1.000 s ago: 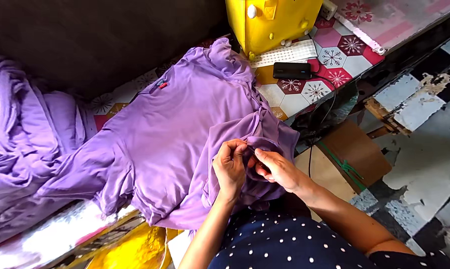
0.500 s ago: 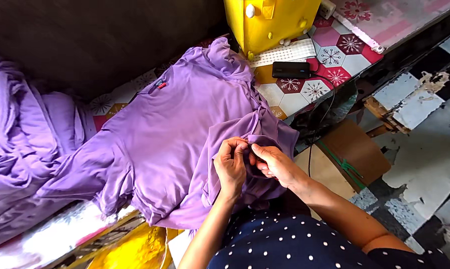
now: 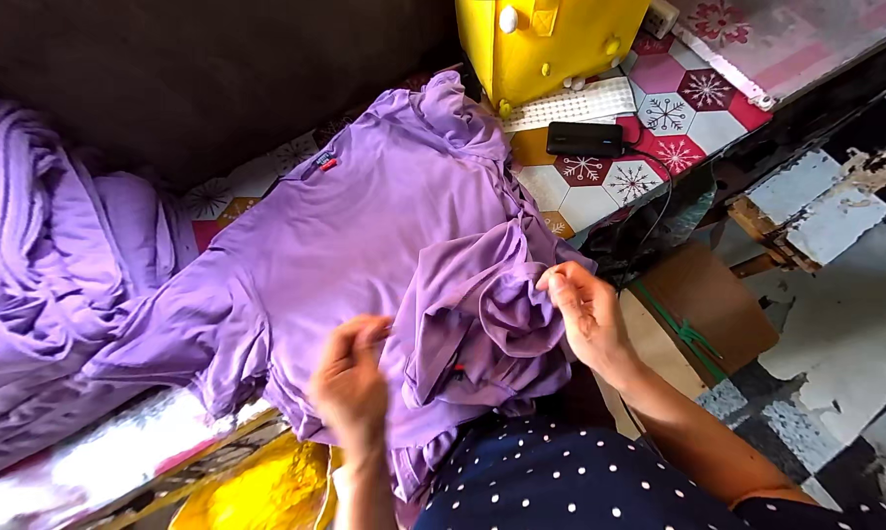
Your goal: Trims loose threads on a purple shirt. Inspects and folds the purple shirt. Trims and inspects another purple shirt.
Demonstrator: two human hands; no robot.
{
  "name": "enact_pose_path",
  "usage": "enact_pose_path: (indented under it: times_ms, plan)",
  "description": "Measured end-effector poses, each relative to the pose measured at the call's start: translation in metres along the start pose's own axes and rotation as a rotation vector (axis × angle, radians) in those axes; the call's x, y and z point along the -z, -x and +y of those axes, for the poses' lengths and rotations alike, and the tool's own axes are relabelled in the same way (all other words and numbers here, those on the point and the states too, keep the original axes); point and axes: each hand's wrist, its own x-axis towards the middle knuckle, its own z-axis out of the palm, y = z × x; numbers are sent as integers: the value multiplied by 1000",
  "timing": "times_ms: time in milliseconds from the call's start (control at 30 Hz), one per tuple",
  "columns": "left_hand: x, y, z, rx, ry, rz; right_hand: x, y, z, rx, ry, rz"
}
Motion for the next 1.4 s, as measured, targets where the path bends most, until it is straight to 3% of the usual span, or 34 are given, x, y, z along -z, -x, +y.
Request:
enact_pose_path:
  times_ms: [100,167,200,300,400,500,633,767,900,1033,1300,1400]
  plan:
    - [89,7,-25,387,-699,139,17,-15,14,-85,114,-101]
    - [119,10,-34,597,-822,139,17,-22,21,-215,10,-219]
    - [119,9,-31,546,-799,154,14,-24,24,-242,-55,-242]
    - [60,-3,-2,169,-501,-10,9,-20,25,-239,-243,-229]
    - [-38,-15,25,50,-85,-310,11,-17,21,-239,-399,-195]
    - [-98,-26,42,139,231,-607,22,-15,17,-230,-498,-202]
    - [-110,-37,49,376,617,-829,43,-17,30,-196,-425,-146]
    - [-106,-34,55,509,640,-802,35,-16,39,-114,-77,-25]
    - [-106,-30,57,578,654,-698,18,-8,30,182,71,153]
    - [-106,-27,61,486,619,-669,5,-3,14,290,58,144]
    - [-107,-10,61,-178,108,-436,-8,-5,2,128,179,143]
    - [-106,-7,58,-75,201,-485,-5,-9,4,67,26,24]
